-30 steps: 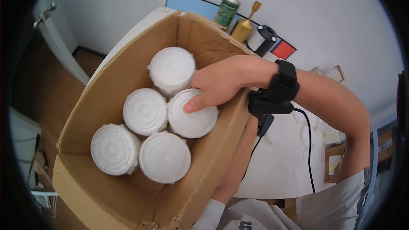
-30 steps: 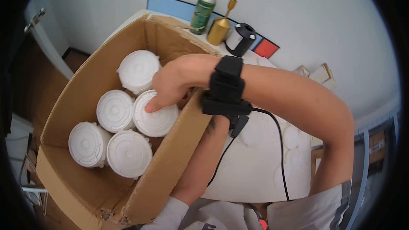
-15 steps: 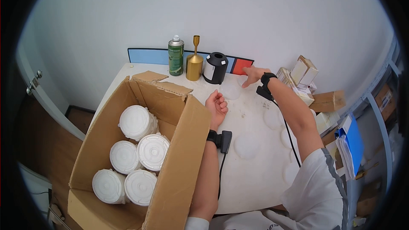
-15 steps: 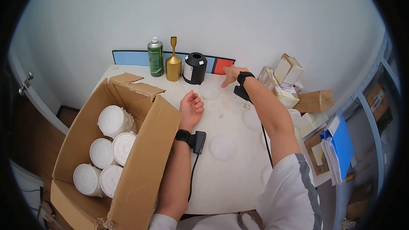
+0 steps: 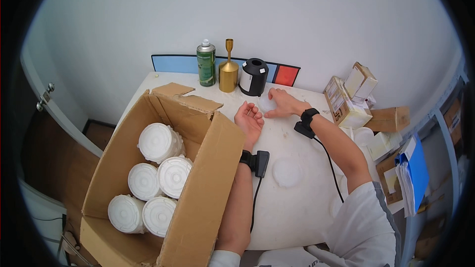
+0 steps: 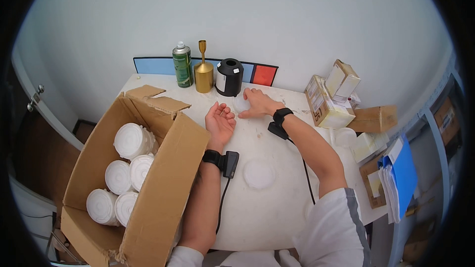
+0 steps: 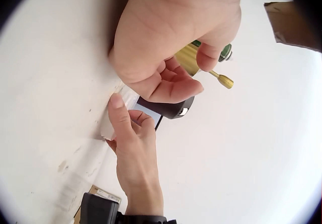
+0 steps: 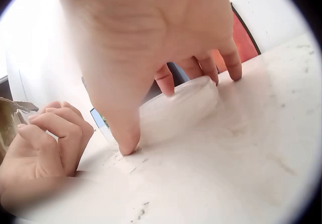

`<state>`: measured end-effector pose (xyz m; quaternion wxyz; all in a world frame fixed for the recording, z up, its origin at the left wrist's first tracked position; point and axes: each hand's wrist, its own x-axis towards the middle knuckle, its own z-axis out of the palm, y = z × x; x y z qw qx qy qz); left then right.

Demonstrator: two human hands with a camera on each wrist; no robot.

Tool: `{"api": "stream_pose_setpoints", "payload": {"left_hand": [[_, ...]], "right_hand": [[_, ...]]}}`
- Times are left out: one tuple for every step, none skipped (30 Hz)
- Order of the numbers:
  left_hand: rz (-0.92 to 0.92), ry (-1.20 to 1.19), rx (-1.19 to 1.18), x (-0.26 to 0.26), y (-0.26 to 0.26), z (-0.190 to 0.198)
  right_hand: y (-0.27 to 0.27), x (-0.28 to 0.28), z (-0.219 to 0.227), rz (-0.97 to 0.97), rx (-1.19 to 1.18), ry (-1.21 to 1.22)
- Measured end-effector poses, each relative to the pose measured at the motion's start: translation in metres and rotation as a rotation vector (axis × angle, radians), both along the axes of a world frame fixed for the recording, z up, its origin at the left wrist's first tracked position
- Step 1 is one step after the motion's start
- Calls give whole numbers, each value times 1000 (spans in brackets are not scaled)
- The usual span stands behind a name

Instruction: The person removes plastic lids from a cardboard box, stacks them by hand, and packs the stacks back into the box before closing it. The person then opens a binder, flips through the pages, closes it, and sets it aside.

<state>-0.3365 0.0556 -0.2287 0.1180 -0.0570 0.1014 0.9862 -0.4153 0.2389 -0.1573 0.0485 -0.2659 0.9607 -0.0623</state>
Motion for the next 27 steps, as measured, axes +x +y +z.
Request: {"api": "stream_pose_setpoints", "payload": {"left_hand": [[34, -5, -10, 2, -1, 1], [71, -8, -16, 3, -2, 2], [72, -10, -16, 2, -5, 2], [88, -21, -16, 2, -7, 1], [103, -28, -13, 2, -7, 2], [104, -22, -1, -1, -5, -1], [102, -22, -103, -8, -2, -7], [101, -27, -208, -10, -1, -11], [103, -32, -202, 0, 0, 3], [-7, 31, -195, 18, 2, 31], [-124, 84, -189, 30, 3, 44], [-142, 58, -193, 30, 6, 40], [-190, 163, -102, 27, 11, 34], [-239, 268, -6, 26, 17, 27], [-261, 248, -8, 24, 20, 22], [-275, 255, -63, 21, 18, 19], [-283, 265, -117, 19, 17, 16], [-291, 261, -116, 22, 17, 21], [-252, 266, -161, 25, 17, 25], [-211, 271, -204, 29, 16, 30], [-210, 266, -200, 31, 13, 28], [-255, 257, -143, 31, 9, 27], [-295, 250, -85, 31, 4, 26], [-282, 249, -78, 29, 3, 26], [-241, 198, -88, 27, 4, 26], [-203, 147, -98, 26, 7, 25], [-199, 149, -91, 26, 8, 25]], "right_hand": [[-1, -4, 1, 17, -75, -16], [0, -4, -1, 17, -75, -21], [0, 0, 5, 11, -88, -27], [2, 7, 11, 4, -96, -33], [5, 16, 18, 9, -174, -16], [5, 31, 31, 10, -162, -10], [3, 47, 43, -8, -274, 19], [2, 61, 53, -26, -389, 44], [2, 72, 55, 32, -423, 99], [-1, 82, 59, 29, -424, 90], [-5, 93, 61, 142, -428, 172], [-7, 102, 55, 246, -434, 249], [-10, 105, 48, 286, -417, 246], [-11, 110, 41, 255, -424, 224], [-15, 115, 43, 173, -321, 190], [-18, 120, 42, 100, -217, 162], [-17, 122, 31, 67, -239, 201], [-14, 126, 24, 59, -239, 197], [-12, 131, 17, -12, -299, 211], [-10, 137, 10, -82, -358, 225], [-8, 153, 15, -81, -354, 220], [-4, 177, 32, -81, -323, 233], [0, 197, 44, -75, -291, 246], [9, 213, 49, 50, -173, 131], [17, 227, 49, 173, -51, 18], [24, 241, 40, 330, -60, -7], [24, 254, 32, 324, 6, -5]]}}
